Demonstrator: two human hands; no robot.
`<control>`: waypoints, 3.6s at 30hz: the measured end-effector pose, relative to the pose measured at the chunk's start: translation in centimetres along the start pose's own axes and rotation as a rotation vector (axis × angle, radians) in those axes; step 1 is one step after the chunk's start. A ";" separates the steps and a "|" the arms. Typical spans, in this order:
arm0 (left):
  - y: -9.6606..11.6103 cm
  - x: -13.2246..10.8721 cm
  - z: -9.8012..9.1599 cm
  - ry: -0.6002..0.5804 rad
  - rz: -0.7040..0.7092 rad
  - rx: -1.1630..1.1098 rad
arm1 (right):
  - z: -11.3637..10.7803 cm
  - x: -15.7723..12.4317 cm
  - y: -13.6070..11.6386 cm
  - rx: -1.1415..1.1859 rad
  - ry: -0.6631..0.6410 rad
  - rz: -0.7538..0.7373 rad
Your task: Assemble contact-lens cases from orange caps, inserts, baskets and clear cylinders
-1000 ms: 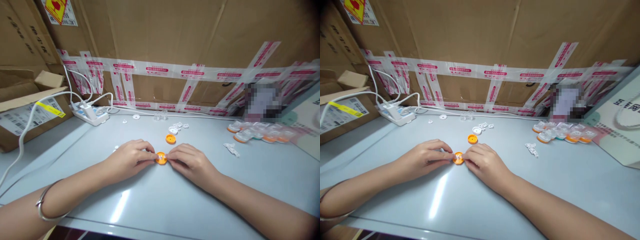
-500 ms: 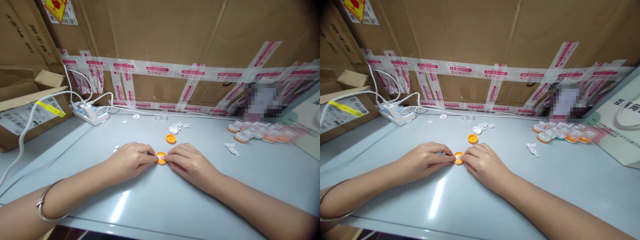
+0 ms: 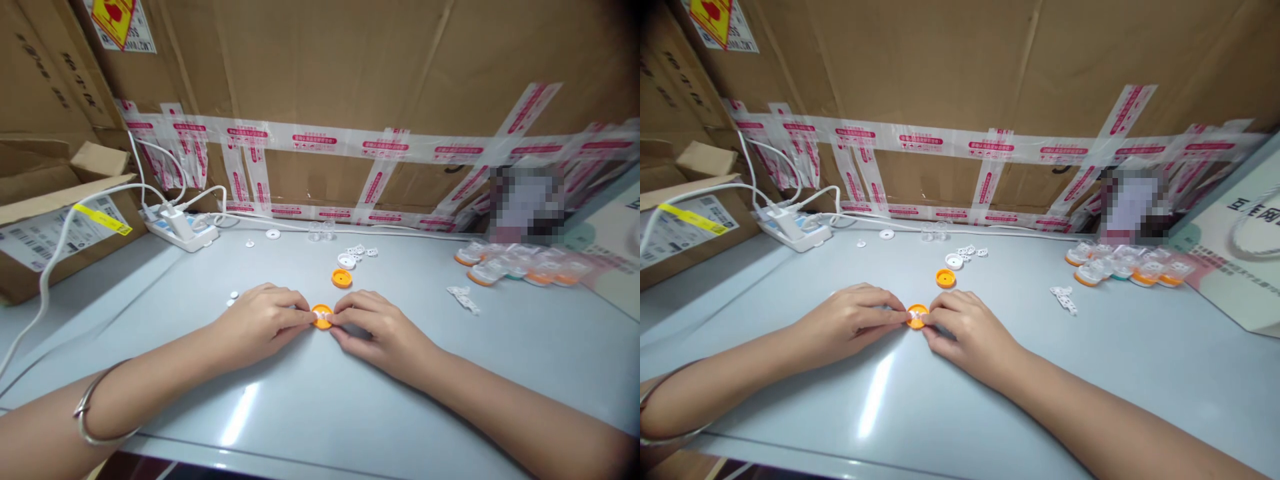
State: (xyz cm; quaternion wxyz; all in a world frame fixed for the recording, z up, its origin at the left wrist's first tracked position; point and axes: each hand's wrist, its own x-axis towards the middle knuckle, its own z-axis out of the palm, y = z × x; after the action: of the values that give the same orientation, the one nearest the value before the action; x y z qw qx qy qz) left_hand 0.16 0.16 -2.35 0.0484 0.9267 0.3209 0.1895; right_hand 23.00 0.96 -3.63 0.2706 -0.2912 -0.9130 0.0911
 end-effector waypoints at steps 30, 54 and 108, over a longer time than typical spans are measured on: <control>-13.1 2.7 -4.6 -0.140 -0.550 0.335 | -0.6 0.2 0.1 0.222 -0.085 0.315; -9.5 2.7 -3.9 0.070 -0.413 0.322 | -0.8 0.8 4.2 0.019 0.108 0.284; -3.9 3.7 -1.9 -0.459 -0.484 -1.158 | 0.1 1.1 -0.7 0.233 -0.049 0.389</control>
State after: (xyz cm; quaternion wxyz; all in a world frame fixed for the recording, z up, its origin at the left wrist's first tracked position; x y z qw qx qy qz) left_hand -0.19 5.46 -0.20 0.6463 0.6697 0.3480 0.1129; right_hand 21.88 1.03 -3.07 0.2575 -0.4264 -0.8293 0.2532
